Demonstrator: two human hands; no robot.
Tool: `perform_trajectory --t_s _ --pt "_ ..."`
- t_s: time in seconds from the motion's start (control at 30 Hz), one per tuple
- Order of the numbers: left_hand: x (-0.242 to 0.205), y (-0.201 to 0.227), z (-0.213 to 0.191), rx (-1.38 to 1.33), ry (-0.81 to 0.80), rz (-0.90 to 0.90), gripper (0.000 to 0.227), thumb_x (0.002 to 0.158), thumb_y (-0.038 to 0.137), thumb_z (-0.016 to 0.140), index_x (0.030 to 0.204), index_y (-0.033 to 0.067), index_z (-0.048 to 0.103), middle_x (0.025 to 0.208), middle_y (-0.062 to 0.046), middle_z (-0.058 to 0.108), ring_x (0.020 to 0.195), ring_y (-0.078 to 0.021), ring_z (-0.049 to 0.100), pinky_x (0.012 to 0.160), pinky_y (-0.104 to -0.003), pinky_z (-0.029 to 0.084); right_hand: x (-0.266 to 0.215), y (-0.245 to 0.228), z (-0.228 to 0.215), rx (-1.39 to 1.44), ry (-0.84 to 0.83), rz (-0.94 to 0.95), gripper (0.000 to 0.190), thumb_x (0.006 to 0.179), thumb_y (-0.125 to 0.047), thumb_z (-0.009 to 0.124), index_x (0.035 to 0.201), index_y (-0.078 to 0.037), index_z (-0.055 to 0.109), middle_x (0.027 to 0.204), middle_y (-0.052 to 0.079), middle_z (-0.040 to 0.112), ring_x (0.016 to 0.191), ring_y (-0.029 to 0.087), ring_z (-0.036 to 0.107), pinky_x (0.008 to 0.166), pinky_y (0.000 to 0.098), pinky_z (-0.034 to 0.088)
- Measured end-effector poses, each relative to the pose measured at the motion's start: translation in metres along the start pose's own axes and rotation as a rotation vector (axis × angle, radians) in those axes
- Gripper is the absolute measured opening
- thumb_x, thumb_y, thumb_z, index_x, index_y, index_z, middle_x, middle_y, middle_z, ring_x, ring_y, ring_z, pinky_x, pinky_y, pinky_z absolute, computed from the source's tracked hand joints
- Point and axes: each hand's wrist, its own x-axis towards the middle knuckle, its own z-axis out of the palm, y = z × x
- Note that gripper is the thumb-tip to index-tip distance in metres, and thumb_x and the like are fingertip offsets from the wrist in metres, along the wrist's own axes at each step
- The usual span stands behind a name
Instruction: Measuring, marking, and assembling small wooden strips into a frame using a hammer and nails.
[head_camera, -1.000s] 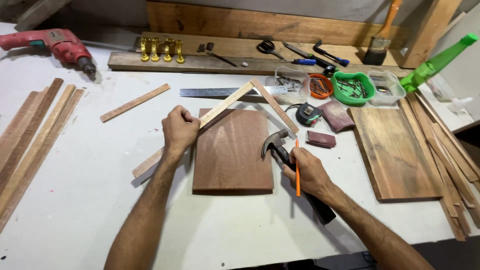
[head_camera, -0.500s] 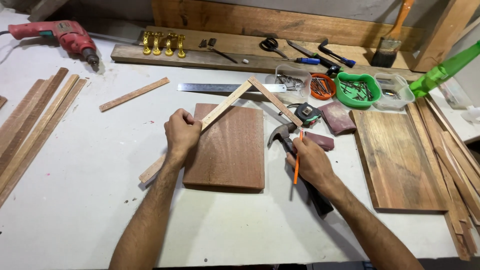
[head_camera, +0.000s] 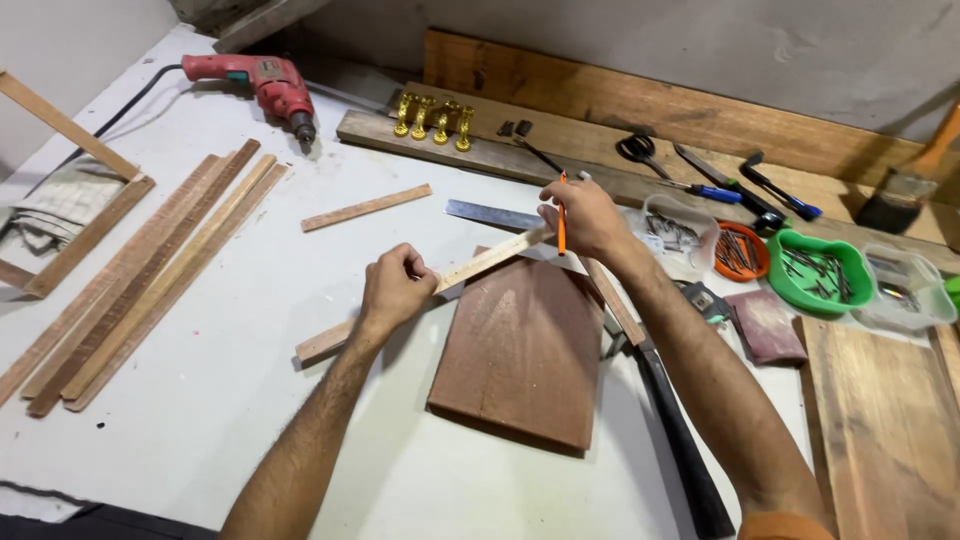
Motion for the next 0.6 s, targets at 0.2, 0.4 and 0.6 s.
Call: perform_trajectory --t_s 0.2,0.4,0.6 --pt "0.017 -0.022 -0.009 -0.067 -0.056 0.015 0.018 0.082 0.01 0.078 0.078 0.007 0.061 0.073 -0.005 0.071 0.073 -0.0122 0.073 0.064 -0.03 0.059 0.055 0.024 0.048 -0.048 -0.378 0.296 0.041 0.092 -0.037 0.075 0.122 -0.008 0.072 0.106 0.019 0.075 0.099 0.035 0.072 0.087 0.0455 0.057" --pt "0.027 -0.014 -0.016 -0.074 -0.112 -0.022 0.018 0.086 0.007 0.076 0.079 0.0086 0.059 0.073 -0.005 0.069 0.074 -0.0131 0.073 0.063 -0.029 0.06 0.068 0.039 0.064 -0.002 -0.501 0.329 0.038 0.09 -0.039 0.078 0.113 -0.009 0.078 0.093 0.017 0.078 0.083 0.03 0.076 0.078 0.0426 0.061" --pt "0.031 -0.021 -0.012 -0.11 -0.132 -0.03 0.019 0.087 0.007 0.074 0.079 0.0099 0.056 0.073 -0.004 0.065 0.078 -0.0125 0.074 0.063 -0.028 0.063 0.077 0.043 0.057 0.159 -0.404 0.331 0.021 0.1 -0.025 0.068 0.11 -0.008 0.074 0.092 0.013 0.078 0.077 0.025 0.075 0.071 0.0409 0.062"
